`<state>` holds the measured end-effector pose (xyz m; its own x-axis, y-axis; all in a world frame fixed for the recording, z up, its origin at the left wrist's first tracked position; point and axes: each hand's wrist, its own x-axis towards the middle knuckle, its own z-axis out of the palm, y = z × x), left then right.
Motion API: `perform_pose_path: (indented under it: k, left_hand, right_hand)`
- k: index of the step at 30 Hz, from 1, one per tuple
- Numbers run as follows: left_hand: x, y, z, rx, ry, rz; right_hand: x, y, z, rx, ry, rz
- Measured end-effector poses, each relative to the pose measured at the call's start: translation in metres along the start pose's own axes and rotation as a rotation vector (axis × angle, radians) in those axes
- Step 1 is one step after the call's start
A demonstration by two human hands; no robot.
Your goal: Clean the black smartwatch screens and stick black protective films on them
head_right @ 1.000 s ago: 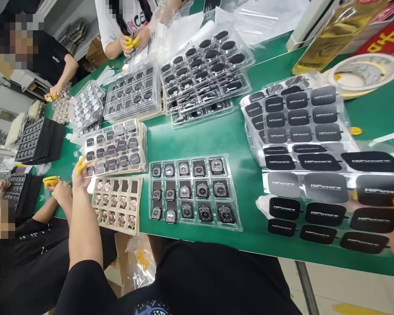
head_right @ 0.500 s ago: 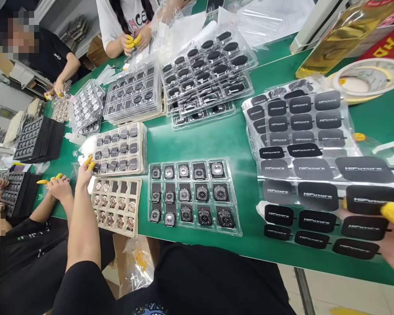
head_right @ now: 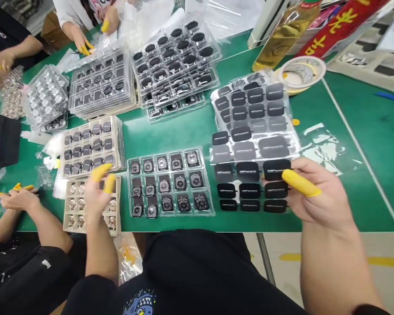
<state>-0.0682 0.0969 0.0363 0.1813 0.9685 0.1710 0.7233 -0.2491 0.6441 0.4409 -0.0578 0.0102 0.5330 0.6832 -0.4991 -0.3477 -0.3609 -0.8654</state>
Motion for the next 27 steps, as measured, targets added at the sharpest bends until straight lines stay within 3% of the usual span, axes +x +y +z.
perform_pose_path:
  k: [2,4,9,12,17,20,23,25,27]
  left_hand:
    - [-0.028,0.013,0.032,0.036,-0.177,0.134]
    - [-0.052,0.016,0.048,0.038,-0.236,0.140]
    - [-0.097,-0.014,0.051,0.216,-0.238,0.079]
    - [-0.115,-0.026,0.063,0.333,-0.279,0.107]
    - [-0.104,-0.027,0.081,0.444,-0.397,0.148]
    - [-0.093,-0.025,0.078,0.529,-0.400,0.165]
    - [-0.100,-0.014,0.078,0.579,-0.395,0.265]
    - [-0.108,-0.002,0.083,0.591,-0.494,0.372]
    - [-0.109,0.009,0.089,0.629,-0.591,0.389]
  right_hand:
    - [-0.006,-0.002,0.009,-0.001,-0.003,0.016]
    - [-0.013,-0.002,0.011,-0.043,-0.028,0.022]
    - [-0.021,0.012,0.008,-0.123,-0.109,0.062]
    - [-0.019,0.020,0.017,-0.127,-0.155,0.041]
    - [-0.013,0.027,0.027,-0.128,-0.259,-0.026]
    - [-0.007,0.032,0.022,-0.089,-0.214,-0.069]
    - [-0.004,0.036,0.014,-0.056,-0.160,-0.071]
    - [-0.005,0.038,0.012,-0.040,-0.147,-0.062]
    - [-0.007,0.038,0.014,-0.031,-0.150,-0.057]
